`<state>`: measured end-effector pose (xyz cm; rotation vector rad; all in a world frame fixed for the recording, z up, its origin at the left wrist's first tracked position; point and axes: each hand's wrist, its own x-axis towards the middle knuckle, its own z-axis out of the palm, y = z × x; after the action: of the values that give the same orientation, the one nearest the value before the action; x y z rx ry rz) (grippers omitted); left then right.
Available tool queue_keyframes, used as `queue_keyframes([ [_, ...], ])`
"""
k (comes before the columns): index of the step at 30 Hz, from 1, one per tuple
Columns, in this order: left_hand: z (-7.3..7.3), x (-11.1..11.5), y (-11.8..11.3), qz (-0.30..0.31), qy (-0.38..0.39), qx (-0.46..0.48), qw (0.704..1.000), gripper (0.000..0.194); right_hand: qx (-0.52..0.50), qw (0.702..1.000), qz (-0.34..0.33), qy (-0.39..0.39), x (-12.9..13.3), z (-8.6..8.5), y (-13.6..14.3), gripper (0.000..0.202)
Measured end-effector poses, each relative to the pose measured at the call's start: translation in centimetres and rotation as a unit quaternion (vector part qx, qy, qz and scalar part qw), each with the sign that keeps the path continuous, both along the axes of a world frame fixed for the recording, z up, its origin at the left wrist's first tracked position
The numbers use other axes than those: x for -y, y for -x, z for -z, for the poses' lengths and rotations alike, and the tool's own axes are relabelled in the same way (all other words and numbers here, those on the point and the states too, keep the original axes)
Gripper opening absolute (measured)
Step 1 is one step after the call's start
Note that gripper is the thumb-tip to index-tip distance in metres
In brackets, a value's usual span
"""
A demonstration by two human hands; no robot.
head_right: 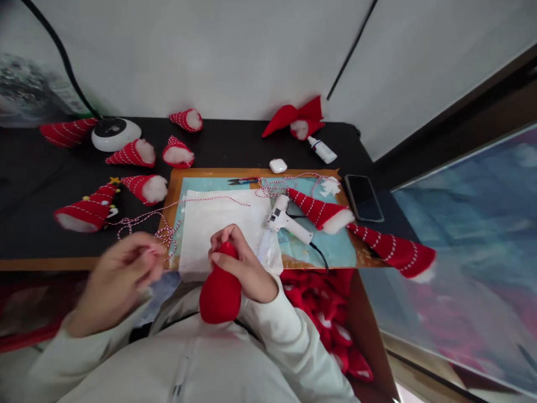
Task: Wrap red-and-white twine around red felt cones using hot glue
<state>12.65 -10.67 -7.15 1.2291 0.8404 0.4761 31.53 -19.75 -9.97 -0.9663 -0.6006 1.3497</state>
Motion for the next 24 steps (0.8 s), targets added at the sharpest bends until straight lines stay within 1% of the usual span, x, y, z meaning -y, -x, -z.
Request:
queue_keyframes([
  [3,1.7,0.2,-3.8,0.007,0.061,0.057,0.996,0.035,0.015,0.998,0.057,0.006,-0.5,0.8,-0.9,0.038],
  [4,2.2,0.2,-4.8,0.010,0.069,0.067,0.995,0.036,0.023,0.996,0.081,0.011,-0.6,1.2,-1.3,0.039],
  [6,2.9,0.0,-6.0,0.017,0.052,0.065,0.996,0.034,0.032,0.991,0.129,0.027,-0.6,2.1,-2.1,0.040],
  [8,3.3,-0.5,-6.3,0.020,0.018,0.056,0.998,0.031,0.025,0.985,0.164,0.054,-0.5,2.9,-2.8,0.041],
  [11,3.8,-1.7,-6.0,0.010,-0.019,0.041,0.999,0.025,-0.002,0.979,0.187,0.086,-0.2,3.6,-3.6,0.041],
  [14,4.0,-2.6,-6.0,-0.004,-0.008,0.009,1.000,0.028,-0.029,0.978,0.191,0.082,-0.2,3.9,-4.1,0.039],
  [16,4.0,-2.7,-6.5,-0.009,0.006,-0.003,1.000,0.031,-0.046,0.979,0.182,0.080,-0.4,3.9,-4.1,0.039],
  [19,4.1,-2.0,-7.7,0.009,0.001,0.005,1.000,0.029,-0.054,0.976,0.195,0.075,-0.9,4.0,-3.6,0.038],
  [22,4.6,-0.6,-8.8,0.021,-0.015,0.041,0.999,0.027,-0.038,0.967,0.244,0.054,-1.9,4.1,-2.2,0.037],
  [24,5.0,0.3,-9.4,0.013,-0.033,0.048,0.998,0.026,-0.009,0.961,0.274,0.045,-2.5,4.0,-1.1,0.033],
])
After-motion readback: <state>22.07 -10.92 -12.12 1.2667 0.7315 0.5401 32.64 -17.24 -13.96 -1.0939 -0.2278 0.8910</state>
